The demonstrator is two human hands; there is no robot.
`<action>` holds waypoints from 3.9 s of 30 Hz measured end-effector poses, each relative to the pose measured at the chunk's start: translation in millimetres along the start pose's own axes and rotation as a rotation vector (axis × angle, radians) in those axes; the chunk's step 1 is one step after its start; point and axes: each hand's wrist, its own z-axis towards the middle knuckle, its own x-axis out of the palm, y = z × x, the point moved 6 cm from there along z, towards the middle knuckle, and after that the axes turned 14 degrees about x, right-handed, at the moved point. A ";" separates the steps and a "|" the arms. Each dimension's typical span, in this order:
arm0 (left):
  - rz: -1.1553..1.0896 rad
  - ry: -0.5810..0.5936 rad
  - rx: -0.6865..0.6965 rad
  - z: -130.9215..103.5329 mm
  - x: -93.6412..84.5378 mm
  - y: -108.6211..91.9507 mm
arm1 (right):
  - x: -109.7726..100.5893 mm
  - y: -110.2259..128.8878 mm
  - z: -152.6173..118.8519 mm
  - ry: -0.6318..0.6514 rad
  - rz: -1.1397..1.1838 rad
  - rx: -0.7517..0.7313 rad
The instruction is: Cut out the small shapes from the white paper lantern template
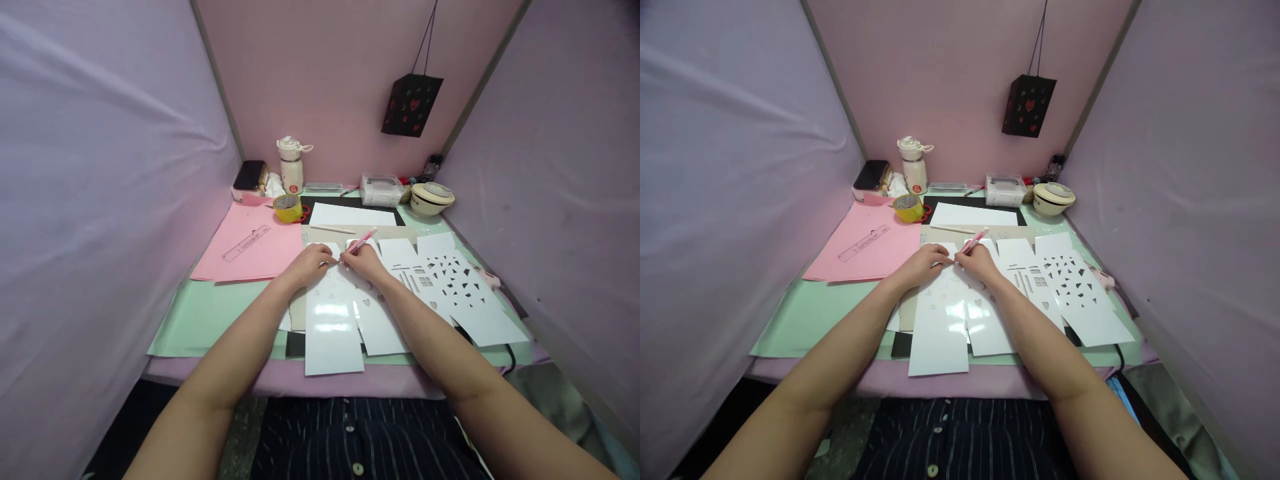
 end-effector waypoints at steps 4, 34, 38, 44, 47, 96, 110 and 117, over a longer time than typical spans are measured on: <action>-0.002 -0.001 -0.006 0.1 0.2 0.7 | 0.0 0.2 0.5 -0.004 -0.004 -0.014; -0.046 -0.095 -0.067 0.8 0.9 0.9 | -0.5 -1.7 -1.1 -0.020 -0.009 -0.041; -0.066 -0.106 -0.096 1.1 3.0 3.1 | 0.1 -1.7 -0.7 -0.017 -0.019 -0.039; -0.088 -0.107 -0.113 1.0 4.2 6.6 | 0.5 -2.4 0.0 -0.012 -0.021 -0.056; -0.091 -0.101 -0.107 1.3 4.3 6.4 | 0.8 -3.4 0.6 -0.010 -0.026 -0.056; 0.081 0.084 -0.158 -2.9 4.5 -3.2 | 6.1 15.2 21.1 0.123 -0.082 -0.105; 0.057 0.048 -0.137 -2.9 4.4 -1.3 | 9.4 14.2 20.4 0.185 -0.095 -0.124; 0.061 0.044 -0.140 -2.5 5.4 -0.4 | 10.1 12.7 21.8 0.180 -0.112 -0.129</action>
